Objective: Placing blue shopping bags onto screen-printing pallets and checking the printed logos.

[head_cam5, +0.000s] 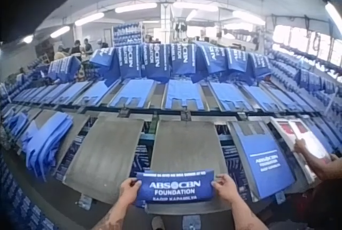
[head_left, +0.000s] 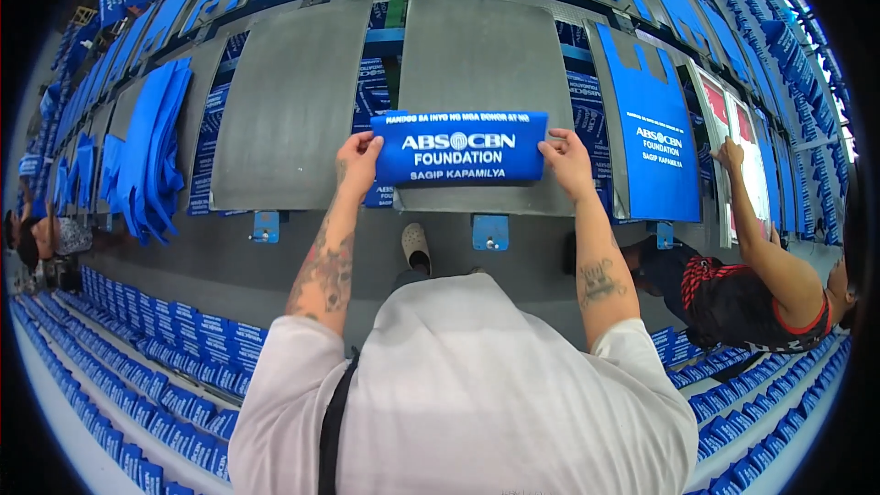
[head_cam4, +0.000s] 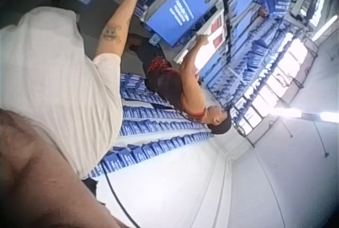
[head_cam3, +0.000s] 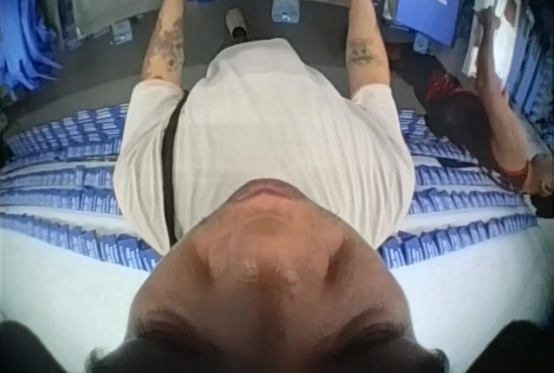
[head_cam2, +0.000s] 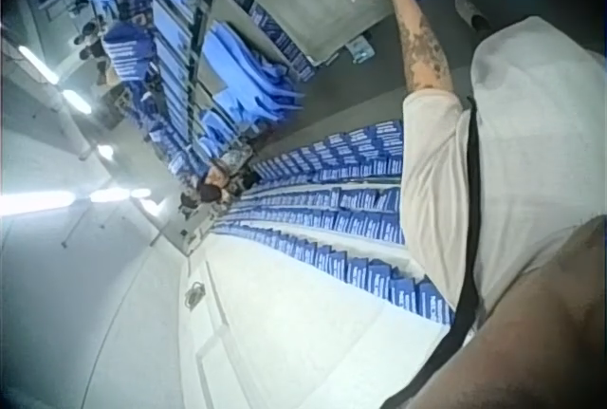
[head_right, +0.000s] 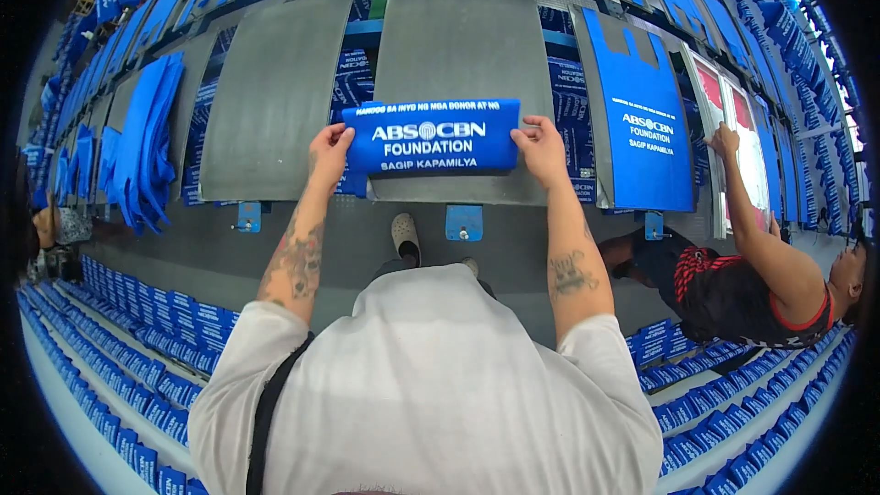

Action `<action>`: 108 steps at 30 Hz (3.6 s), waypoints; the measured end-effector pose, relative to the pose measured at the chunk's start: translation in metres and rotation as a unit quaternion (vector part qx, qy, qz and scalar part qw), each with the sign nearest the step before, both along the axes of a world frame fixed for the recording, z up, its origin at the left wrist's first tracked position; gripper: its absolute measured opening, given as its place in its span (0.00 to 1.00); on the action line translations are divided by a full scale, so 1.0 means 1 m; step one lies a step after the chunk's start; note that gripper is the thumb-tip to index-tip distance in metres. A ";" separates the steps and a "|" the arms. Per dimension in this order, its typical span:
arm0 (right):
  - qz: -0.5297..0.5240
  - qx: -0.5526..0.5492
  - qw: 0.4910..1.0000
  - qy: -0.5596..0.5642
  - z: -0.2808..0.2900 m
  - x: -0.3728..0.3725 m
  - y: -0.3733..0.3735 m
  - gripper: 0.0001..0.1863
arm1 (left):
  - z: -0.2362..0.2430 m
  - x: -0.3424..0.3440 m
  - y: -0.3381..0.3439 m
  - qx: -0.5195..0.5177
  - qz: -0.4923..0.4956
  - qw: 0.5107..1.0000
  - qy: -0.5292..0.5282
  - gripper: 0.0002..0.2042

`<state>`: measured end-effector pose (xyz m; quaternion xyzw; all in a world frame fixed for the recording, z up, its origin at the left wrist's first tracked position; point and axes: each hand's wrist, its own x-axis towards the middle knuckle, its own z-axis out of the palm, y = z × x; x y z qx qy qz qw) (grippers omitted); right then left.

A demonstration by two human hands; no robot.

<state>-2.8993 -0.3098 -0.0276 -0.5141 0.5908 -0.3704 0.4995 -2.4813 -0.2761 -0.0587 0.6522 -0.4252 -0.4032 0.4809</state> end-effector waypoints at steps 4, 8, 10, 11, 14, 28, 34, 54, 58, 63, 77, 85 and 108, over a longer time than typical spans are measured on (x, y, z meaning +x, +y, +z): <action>-0.097 -0.001 0.984 0.151 -0.023 0.008 0.001 0.30 | -0.012 -0.005 -0.005 0.164 0.049 0.985 0.032 0.28; -0.081 0.057 0.982 0.158 -0.019 0.017 0.022 0.28 | -0.014 0.001 0.011 0.217 0.010 0.962 0.164 0.25; -0.054 0.049 0.986 0.153 -0.012 0.023 0.026 0.22 | -0.013 0.004 0.013 0.201 -0.014 0.955 0.217 0.22; -0.058 0.039 0.986 0.152 -0.008 0.023 0.026 0.22 | -0.013 0.005 0.013 0.211 -0.040 0.952 0.219 0.19; -0.073 0.129 0.989 0.023 0.000 0.022 0.030 0.14 | -0.009 0.004 0.013 0.228 -0.069 0.948 0.210 0.14; 0.043 0.262 0.941 -0.212 0.000 0.005 0.038 0.15 | -0.020 -0.013 0.036 0.102 -0.038 0.981 0.160 0.14; 0.099 0.103 0.985 -0.098 0.030 0.050 0.003 0.14 | 0.021 0.031 0.044 0.028 -0.009 0.985 0.170 0.14; 0.232 -0.440 0.865 -0.073 0.492 0.548 -0.385 0.29 | 0.324 0.403 -0.224 -0.298 0.095 0.928 0.202 0.16; 0.144 -0.461 0.875 -0.043 0.496 0.572 -0.418 0.34 | 0.362 0.445 -0.303 -0.322 0.127 0.902 0.259 0.11; 0.238 -0.467 0.831 0.186 0.382 0.509 -0.403 0.39 | 0.329 0.486 -0.373 -0.255 0.152 0.908 0.294 0.10; 0.074 0.191 0.978 0.040 0.060 0.222 -0.126 0.16 | 0.258 0.553 -0.428 -0.250 0.205 0.875 0.361 0.11; -0.060 0.150 0.987 -0.001 0.032 0.150 -0.018 0.13 | 0.172 0.456 -0.366 -0.171 0.202 0.924 0.278 0.13; -0.038 0.039 0.997 0.061 0.053 -0.176 0.217 0.11 | 0.052 -0.416 0.018 -0.136 -0.479 0.855 -0.143 0.20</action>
